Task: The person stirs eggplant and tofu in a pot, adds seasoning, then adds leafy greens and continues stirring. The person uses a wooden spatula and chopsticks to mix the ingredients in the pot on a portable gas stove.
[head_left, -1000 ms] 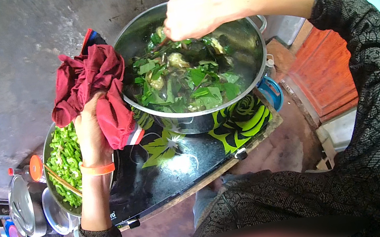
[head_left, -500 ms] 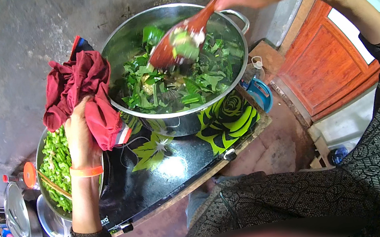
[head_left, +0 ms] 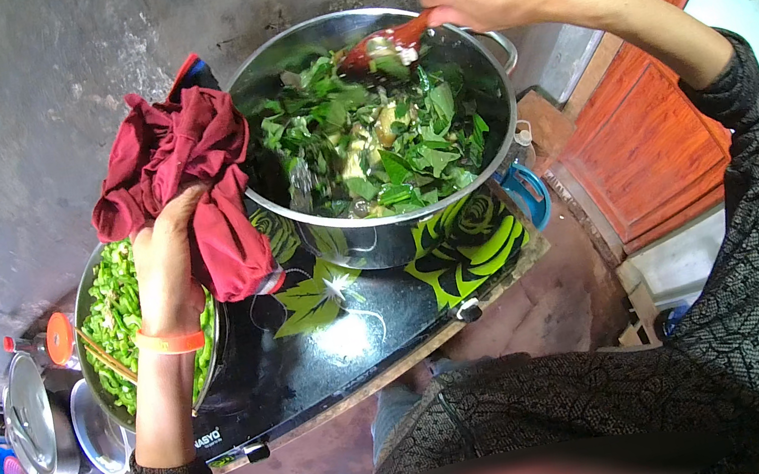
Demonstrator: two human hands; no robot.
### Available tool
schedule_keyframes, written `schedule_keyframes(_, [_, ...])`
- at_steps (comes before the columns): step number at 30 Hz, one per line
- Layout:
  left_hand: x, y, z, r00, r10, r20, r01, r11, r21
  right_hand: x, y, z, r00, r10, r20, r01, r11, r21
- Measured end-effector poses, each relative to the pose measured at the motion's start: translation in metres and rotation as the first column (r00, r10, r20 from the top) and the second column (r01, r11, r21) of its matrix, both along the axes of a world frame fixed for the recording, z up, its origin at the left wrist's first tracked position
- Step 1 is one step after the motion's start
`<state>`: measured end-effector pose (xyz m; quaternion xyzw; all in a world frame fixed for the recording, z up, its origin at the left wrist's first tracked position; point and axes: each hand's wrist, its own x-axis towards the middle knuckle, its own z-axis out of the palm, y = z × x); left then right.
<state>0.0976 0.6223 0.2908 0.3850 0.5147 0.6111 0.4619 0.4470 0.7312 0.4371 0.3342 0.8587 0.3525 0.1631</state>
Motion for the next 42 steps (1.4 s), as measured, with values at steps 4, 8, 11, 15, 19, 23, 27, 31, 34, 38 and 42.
schedule_keyframes(4, [0.006,0.000,0.003,0.992,0.013,-0.122,0.000,0.995,0.104,0.010,0.019,-0.014,0.993,0.103,-0.064,-0.096,0.989,0.111])
schedule_keyframes(8, [0.004,0.010,0.003,0.978,0.002,-0.209,0.035,0.984,0.175,-0.012,0.063,-0.060,0.982,0.143,-0.121,-0.129,0.984,0.120])
schedule_keyframes(11, [0.003,0.012,-0.001,0.984,0.003,-0.180,0.037,0.975,0.219,-0.031,0.092,-0.071,0.942,0.240,-0.234,-0.219,0.969,0.115])
schedule_keyframes(15, [0.003,0.013,-0.008,0.998,-0.040,-0.050,0.051,0.967,0.248,-0.041,0.095,-0.066,0.950,0.226,-0.214,-0.221,0.974,0.050])
schedule_keyframes(19, [0.001,0.014,-0.009,0.977,0.032,-0.209,0.015,0.975,0.222,-0.048,0.088,-0.071,0.942,0.269,-0.203,-0.274,0.962,0.001])
schedule_keyframes(23, [0.000,0.016,-0.012,0.985,0.008,-0.173,0.027,0.979,0.204,-0.063,0.098,-0.096,0.899,0.023,-0.438,-0.110,0.978,-0.175])
schedule_keyframes(27, [-0.004,0.015,-0.012,0.973,-0.016,-0.230,0.041,0.994,0.105,-0.070,0.096,-0.124,0.882,-0.191,-0.431,-0.063,0.858,-0.510])
schedule_keyframes(31, [-0.006,0.012,-0.007,0.977,-0.035,-0.211,0.053,0.995,0.082,-0.057,0.086,-0.114,0.886,-0.050,-0.460,-0.137,0.921,-0.365])
schedule_keyframes(34, [-0.005,0.012,-0.004,0.981,-0.104,-0.167,0.118,0.990,0.077,-0.032,0.076,-0.092,0.825,-0.053,-0.563,-0.195,0.908,-0.372])
schedule_keyframes(38, [-0.006,0.013,-0.002,0.982,-0.135,-0.132,0.151,0.981,0.120,0.002,0.057,-0.072,0.790,0.058,-0.610,-0.281,0.919,-0.276])
schedule_keyframes(42, [-0.012,0.014,0.005,0.980,-0.160,-0.120,0.161,0.987,-0.003,0.025,0.028,-0.049,0.765,0.130,-0.631,-0.305,0.936,-0.176])
